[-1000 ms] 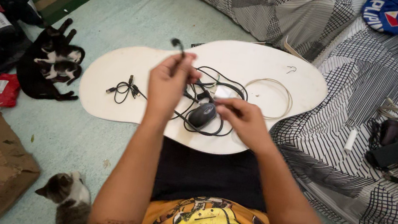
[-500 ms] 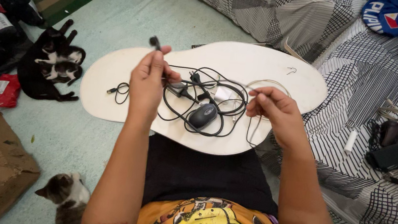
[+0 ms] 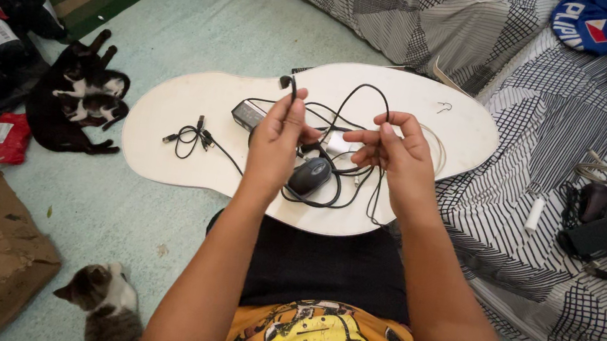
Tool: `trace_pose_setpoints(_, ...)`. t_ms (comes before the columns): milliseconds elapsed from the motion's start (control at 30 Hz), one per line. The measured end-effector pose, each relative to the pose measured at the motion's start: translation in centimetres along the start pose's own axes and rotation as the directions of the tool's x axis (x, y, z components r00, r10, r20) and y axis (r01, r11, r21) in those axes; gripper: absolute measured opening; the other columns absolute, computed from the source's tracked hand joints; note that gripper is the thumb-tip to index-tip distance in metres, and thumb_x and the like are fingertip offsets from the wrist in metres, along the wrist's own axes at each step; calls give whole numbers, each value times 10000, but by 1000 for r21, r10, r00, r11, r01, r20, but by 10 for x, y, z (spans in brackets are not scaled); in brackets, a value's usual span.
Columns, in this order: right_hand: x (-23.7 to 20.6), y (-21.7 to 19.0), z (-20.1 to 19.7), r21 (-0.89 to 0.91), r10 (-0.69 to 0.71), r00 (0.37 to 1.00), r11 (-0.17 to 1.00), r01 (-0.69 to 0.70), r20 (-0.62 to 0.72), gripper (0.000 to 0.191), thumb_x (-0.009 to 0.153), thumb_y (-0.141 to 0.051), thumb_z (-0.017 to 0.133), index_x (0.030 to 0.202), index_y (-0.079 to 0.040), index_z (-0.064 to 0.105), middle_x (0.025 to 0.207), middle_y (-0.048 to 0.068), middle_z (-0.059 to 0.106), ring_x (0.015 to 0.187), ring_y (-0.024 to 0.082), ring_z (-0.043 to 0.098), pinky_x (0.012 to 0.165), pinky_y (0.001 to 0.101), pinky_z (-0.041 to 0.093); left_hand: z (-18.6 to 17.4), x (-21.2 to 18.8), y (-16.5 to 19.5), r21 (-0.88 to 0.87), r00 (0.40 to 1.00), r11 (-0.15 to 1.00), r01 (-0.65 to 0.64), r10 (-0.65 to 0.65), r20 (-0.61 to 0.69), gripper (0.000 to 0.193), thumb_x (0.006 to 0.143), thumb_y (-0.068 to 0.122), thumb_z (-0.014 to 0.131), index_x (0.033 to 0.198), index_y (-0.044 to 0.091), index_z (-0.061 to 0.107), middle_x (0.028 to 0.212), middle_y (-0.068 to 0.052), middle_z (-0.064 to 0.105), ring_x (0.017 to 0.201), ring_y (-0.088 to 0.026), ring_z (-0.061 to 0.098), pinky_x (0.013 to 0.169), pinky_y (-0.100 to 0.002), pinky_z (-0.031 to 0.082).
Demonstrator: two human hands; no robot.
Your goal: The person sits on the floor with a white board on their lap and untangles a pile of cables, power adapters, and a computer mouse. They lift and separate individual cords, coil a long black cable around an adapter, and continue separating and arranging the remaining cords on the board.
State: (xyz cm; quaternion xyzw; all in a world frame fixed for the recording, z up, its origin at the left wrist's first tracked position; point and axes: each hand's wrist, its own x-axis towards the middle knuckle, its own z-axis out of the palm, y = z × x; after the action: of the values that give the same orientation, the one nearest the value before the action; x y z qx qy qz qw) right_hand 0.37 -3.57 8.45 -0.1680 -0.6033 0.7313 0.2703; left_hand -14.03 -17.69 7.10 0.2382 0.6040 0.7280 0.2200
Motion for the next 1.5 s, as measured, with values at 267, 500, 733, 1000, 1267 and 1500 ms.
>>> trace_pose_setpoints(267,4,5,15,57,81,996,995,-83,38,171,1092,-187,450,1154,-56,542,856,135,728,624,136,632,609,243,514,19,-8,2,35,997,999,-40,38,62,624,1016,443,576,1475,25,511,975,-29,661,902,-105,651,833,-257,532)
trace_pose_setpoints(500,2,3,29,37,165,985,985,-167,50,177,1074,-209,487,1095,-54,570,679,70,642,495,88,498,476,207,397,28,-14,5,-12,990,997,-75,76,115,660,1007,411,620,1484,-15,457,993,1,649,907,-64,616,823,-218,518)
trace_pose_setpoints(733,2,2,38,10,174,985,985,-174,13,169,1052,-203,553,999,-58,620,650,42,612,461,53,467,409,196,342,31,-17,6,-23,990,997,-69,71,126,628,999,372,647,1462,-16,477,889,-13,561,649,-56,521,589,-209,451)
trace_pose_setpoints(1000,5,21,38,-40,145,989,988,-146,-19,156,1028,-141,564,956,-36,655,669,26,623,464,41,436,402,205,306,34,-14,-3,-26,986,993,-118,120,118,425,1069,361,568,1349,41,546,1089,5,626,759,-26,543,624,-193,473)
trace_pose_setpoints(1267,2,28,42,-148,-9,1000,989,7,-12,226,1024,-89,569,1156,32,707,835,5,690,690,47,585,599,211,476,31,-15,-2,-84,986,996,-17,31,164,378,1071,339,524,1338,74,546,951,-1,647,665,-39,489,545,-200,415)
trace_pose_setpoints(1500,-14,7,53,-430,-122,992,897,102,-19,235,1028,-126,573,1120,34,717,825,45,733,707,64,628,633,240,525,30,-12,-5,-102,990,995,-1,15,143,338,1063,350,513,1253,72,546,1031,-15,682,818,-60,618,624,-208,515)
